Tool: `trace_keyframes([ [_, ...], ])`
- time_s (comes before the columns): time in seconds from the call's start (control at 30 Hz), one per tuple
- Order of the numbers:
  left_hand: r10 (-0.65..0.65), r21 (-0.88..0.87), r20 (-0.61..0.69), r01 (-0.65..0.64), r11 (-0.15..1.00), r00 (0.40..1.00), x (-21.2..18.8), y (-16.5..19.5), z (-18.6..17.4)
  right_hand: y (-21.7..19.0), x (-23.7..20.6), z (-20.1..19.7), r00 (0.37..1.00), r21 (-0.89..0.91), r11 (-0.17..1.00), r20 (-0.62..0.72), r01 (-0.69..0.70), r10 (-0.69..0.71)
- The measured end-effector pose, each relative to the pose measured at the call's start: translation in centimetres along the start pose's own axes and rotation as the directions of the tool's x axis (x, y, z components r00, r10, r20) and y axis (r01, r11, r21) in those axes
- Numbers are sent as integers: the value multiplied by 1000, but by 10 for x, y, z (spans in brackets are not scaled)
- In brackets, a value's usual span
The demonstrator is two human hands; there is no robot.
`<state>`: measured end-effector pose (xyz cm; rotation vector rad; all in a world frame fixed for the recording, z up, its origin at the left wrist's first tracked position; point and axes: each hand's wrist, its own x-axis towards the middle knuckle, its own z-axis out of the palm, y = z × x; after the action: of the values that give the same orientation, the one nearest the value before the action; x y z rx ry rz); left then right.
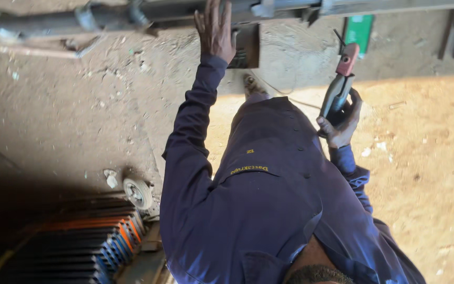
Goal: The person welds joints on a metal frame using a handheld welding torch. They repeatedly position the torch, create welds with visible sparks, and reposition the frame to access different joints.
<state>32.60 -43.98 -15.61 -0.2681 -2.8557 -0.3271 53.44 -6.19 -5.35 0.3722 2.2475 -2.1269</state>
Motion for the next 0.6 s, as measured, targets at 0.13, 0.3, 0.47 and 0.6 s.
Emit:
trace_keyframes([
  [0.13,-156,18,-97,158,987,983,-72,-61,-4,22,-16,20,988,-68,991,114,116,-108],
  [0.3,-319,62,-6,319,946,948,-114,-138,-27,32,-65,49,987,2,995,126,-99,97],
  [0.47,-133,198,-24,135,971,991,-73,-210,-44,45,-106,101,996,-47,996,55,-73,75],
  [0.6,84,176,59,-93,980,995,-33,-250,-58,62,-115,170,998,-79,995,-27,-56,54],
])
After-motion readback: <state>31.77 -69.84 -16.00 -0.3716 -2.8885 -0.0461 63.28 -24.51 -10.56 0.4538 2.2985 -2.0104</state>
